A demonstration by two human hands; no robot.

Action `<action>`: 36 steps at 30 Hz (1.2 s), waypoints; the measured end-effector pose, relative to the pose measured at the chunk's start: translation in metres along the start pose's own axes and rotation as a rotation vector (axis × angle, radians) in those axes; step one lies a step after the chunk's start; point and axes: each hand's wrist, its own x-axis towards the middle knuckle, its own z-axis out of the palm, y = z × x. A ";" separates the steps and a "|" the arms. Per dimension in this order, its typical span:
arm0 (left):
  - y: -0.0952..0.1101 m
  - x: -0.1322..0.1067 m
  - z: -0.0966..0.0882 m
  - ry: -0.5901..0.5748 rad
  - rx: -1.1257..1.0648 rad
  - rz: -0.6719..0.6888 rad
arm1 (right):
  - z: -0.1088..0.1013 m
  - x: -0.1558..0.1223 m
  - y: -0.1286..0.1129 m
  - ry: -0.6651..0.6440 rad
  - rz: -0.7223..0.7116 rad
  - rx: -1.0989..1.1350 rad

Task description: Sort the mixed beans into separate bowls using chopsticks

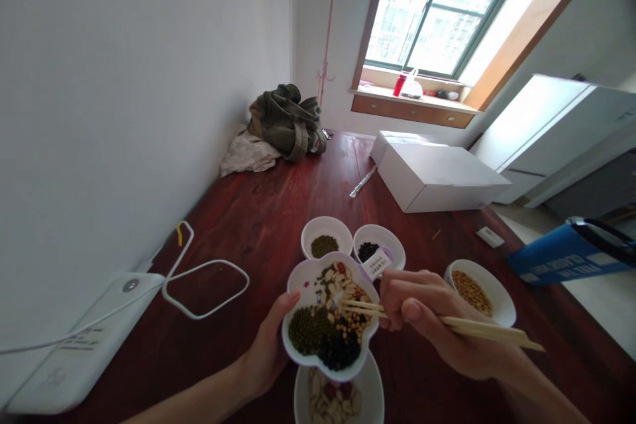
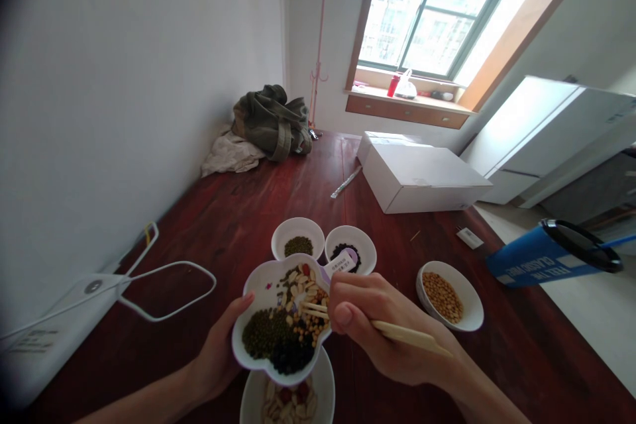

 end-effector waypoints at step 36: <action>0.008 -0.001 0.009 -0.017 0.073 0.000 | 0.002 0.001 0.000 0.108 -0.065 -0.164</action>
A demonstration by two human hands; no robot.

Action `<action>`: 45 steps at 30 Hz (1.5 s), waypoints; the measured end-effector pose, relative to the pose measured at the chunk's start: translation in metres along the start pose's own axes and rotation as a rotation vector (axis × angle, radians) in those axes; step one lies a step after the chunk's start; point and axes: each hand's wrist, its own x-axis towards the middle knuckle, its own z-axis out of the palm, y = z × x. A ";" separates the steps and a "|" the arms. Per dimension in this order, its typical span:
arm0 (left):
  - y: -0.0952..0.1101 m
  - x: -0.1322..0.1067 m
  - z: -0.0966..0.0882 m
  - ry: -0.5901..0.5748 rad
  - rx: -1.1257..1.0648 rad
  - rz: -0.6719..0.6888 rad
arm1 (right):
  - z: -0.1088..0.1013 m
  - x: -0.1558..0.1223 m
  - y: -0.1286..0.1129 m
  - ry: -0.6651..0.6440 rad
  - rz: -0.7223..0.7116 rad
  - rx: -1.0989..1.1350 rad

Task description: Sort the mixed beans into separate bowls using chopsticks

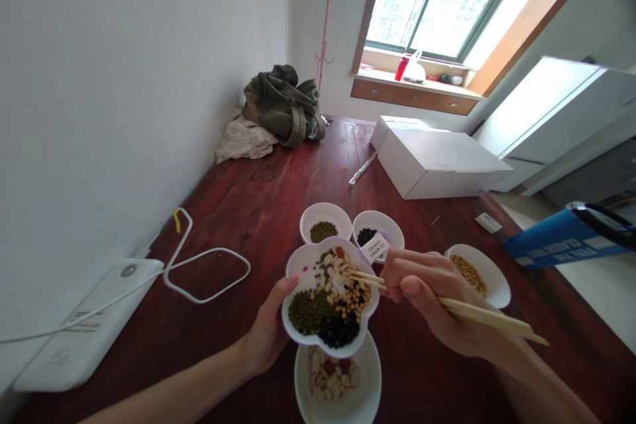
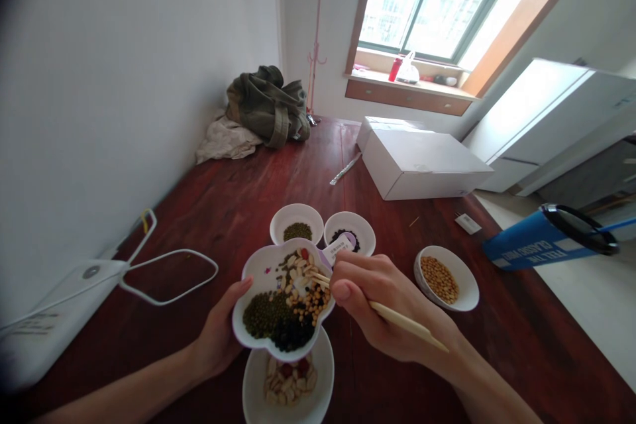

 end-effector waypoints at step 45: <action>-0.005 0.007 -0.010 -0.152 0.026 0.050 | -0.013 -0.012 -0.030 0.039 0.060 0.145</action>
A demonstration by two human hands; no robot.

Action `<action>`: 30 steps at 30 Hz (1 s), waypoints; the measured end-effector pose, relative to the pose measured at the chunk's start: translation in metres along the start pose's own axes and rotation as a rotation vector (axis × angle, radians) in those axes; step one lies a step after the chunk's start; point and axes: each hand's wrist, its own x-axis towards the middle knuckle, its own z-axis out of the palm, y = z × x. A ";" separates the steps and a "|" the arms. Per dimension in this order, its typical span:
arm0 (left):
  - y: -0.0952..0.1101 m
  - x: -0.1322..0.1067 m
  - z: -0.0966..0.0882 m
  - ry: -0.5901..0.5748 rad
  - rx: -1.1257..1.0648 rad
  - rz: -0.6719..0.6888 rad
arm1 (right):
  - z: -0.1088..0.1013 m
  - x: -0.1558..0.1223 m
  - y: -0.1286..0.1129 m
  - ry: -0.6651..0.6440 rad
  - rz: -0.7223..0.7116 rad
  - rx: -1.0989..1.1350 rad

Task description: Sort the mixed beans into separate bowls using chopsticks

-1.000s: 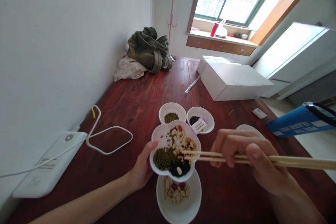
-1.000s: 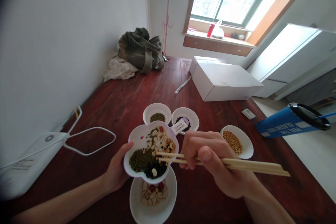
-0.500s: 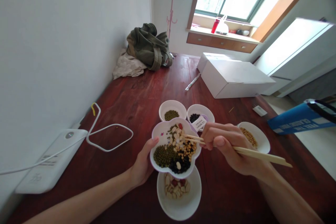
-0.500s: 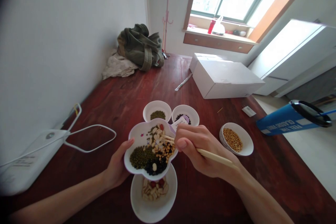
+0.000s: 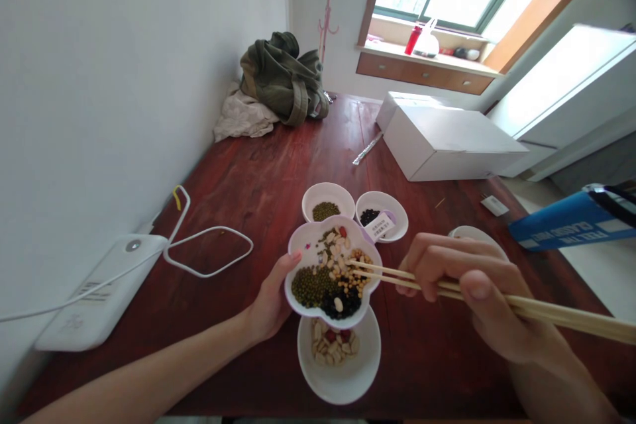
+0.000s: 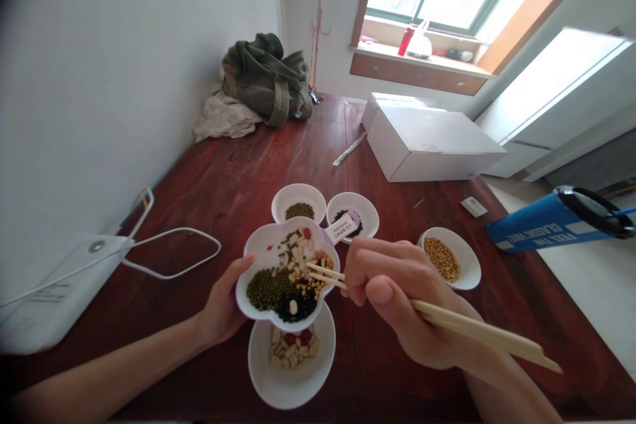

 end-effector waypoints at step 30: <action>-0.001 0.000 0.002 0.051 -0.021 0.013 | 0.013 0.009 0.004 -0.212 0.076 0.183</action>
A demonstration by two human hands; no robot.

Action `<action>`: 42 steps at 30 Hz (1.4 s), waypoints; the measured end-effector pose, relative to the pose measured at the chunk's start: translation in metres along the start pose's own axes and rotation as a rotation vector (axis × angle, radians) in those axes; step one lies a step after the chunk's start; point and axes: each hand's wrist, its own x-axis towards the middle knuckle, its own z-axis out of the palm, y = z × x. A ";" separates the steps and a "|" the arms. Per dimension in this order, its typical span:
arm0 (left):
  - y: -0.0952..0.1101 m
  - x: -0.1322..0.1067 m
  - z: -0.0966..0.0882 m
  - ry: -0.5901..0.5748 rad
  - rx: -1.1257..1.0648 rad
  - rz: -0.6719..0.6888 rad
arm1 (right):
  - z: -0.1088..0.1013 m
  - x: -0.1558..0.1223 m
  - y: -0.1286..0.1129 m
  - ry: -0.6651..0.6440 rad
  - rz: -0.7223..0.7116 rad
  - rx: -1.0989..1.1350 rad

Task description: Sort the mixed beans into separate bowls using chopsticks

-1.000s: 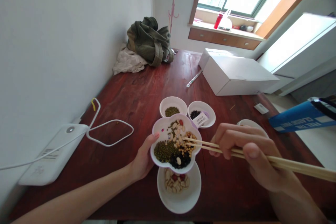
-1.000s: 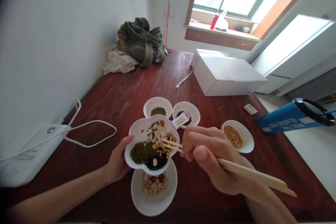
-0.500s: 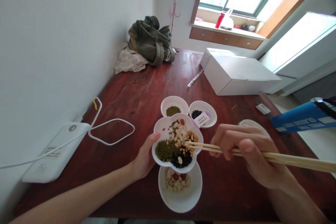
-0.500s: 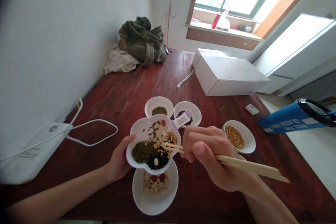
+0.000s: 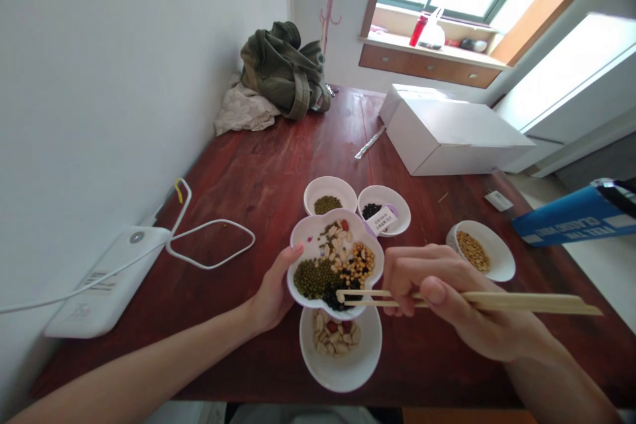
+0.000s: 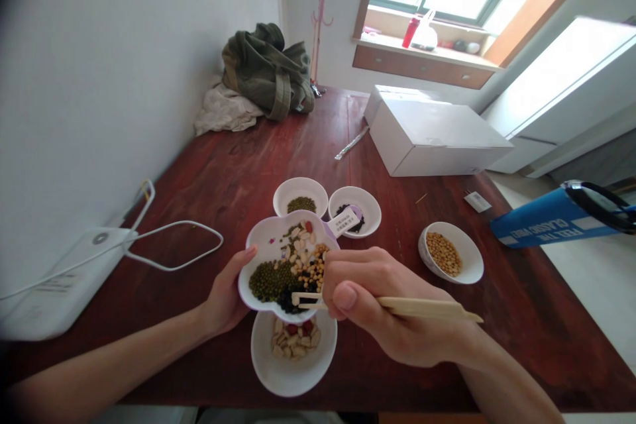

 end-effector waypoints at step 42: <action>0.001 0.001 0.009 0.094 0.056 0.032 | 0.009 -0.011 -0.001 0.117 -0.016 -0.110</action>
